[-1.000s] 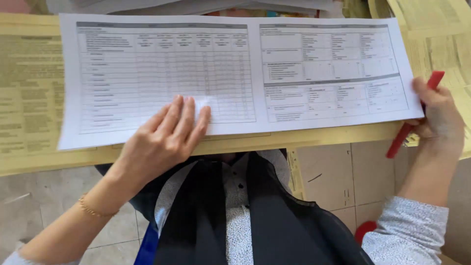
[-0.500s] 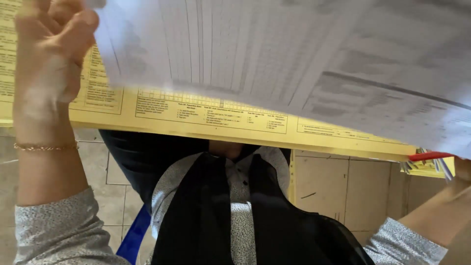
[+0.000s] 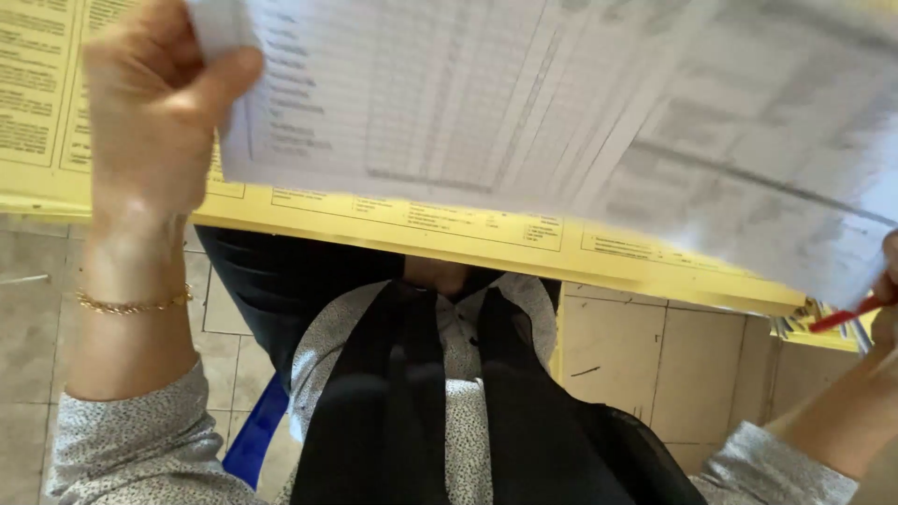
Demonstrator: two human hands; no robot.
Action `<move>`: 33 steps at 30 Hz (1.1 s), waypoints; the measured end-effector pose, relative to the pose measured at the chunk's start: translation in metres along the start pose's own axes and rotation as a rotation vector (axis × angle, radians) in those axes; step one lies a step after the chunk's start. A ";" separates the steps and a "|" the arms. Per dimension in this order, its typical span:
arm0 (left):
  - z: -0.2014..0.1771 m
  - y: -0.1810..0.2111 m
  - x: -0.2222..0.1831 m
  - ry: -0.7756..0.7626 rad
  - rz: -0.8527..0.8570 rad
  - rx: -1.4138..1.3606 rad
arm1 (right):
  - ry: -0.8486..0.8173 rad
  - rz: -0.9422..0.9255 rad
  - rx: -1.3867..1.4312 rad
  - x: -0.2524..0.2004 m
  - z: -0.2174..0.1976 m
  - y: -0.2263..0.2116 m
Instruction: Flipping through a large, accordion-folded yellow document and applying a red stamp to specific sections on each page.
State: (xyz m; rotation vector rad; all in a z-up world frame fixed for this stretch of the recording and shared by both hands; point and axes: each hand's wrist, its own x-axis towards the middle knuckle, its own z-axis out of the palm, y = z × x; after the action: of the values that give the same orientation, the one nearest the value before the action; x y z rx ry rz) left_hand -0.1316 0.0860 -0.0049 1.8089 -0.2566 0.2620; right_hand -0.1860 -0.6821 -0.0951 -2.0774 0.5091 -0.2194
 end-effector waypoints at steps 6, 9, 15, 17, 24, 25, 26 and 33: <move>0.057 -0.026 -0.023 0.072 0.163 0.851 | -0.023 0.375 -0.189 0.001 0.001 0.007; 0.106 -0.020 -0.037 -0.084 0.232 1.002 | -0.087 0.289 -0.128 -0.003 0.009 -0.001; 0.147 -0.033 -0.045 -0.187 0.294 0.864 | -0.046 0.306 -0.089 -0.019 0.026 -0.026; 0.147 -0.034 -0.043 -0.186 0.294 0.857 | -0.052 0.278 -0.096 -0.024 0.032 -0.036; 0.147 -0.039 -0.039 -0.210 0.282 0.823 | -0.067 0.262 -0.132 -0.032 0.045 -0.054; 0.147 -0.040 -0.038 -0.194 0.288 0.822 | -0.076 0.250 -0.141 -0.032 0.046 -0.055; 0.146 -0.038 -0.038 -0.194 0.288 0.822 | -0.076 0.251 -0.141 -0.031 0.046 -0.055; 0.145 -0.036 -0.038 -0.183 0.299 0.839 | -0.053 0.269 -0.151 -0.033 0.051 -0.061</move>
State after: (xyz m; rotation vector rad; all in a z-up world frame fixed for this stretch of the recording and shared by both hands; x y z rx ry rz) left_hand -0.1501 -0.0441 -0.0854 2.6300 -0.6151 0.4600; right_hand -0.1810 -0.6003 -0.0690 -2.1264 0.7850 0.0334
